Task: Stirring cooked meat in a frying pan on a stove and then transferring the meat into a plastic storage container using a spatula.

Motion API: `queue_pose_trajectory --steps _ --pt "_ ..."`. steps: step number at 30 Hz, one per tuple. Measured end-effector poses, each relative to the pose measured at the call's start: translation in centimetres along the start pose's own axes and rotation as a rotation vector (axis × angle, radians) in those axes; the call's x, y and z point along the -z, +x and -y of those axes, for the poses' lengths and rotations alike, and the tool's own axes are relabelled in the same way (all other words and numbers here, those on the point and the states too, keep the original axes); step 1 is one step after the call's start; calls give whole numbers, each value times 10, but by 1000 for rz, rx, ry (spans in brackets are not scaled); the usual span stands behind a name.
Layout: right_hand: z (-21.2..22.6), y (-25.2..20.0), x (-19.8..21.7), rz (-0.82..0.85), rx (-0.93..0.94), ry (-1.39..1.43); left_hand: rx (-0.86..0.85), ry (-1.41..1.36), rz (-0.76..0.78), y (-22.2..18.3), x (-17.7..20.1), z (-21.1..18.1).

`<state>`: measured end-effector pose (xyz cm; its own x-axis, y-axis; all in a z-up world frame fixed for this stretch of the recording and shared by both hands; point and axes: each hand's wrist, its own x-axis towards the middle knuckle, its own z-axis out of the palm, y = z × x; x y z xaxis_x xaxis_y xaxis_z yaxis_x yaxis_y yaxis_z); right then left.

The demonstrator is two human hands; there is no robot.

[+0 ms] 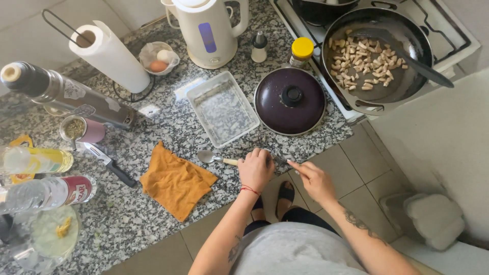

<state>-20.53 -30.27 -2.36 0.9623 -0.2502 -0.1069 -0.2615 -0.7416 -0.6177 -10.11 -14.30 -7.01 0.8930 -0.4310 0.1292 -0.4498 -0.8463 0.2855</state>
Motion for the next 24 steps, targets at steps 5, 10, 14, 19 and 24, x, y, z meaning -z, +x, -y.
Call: queue_pose_trajectory --steps 5,10,14,19,24 --pt "-1 4 2 -2 39 -29 -5 -7 -16 1 -6 1" --pt "-8 5 -7 9 73 -75 0 5 -18 2 -7 1" --pt "-28 3 -31 2 119 -150 29 -32 21 0 -6 1" --pt "-21 -3 -37 -65 209 -506 60 -68 51 1 -14 -1" --pt "-31 13 -53 -183 226 -647 55 28 -89 6 -6 -6"
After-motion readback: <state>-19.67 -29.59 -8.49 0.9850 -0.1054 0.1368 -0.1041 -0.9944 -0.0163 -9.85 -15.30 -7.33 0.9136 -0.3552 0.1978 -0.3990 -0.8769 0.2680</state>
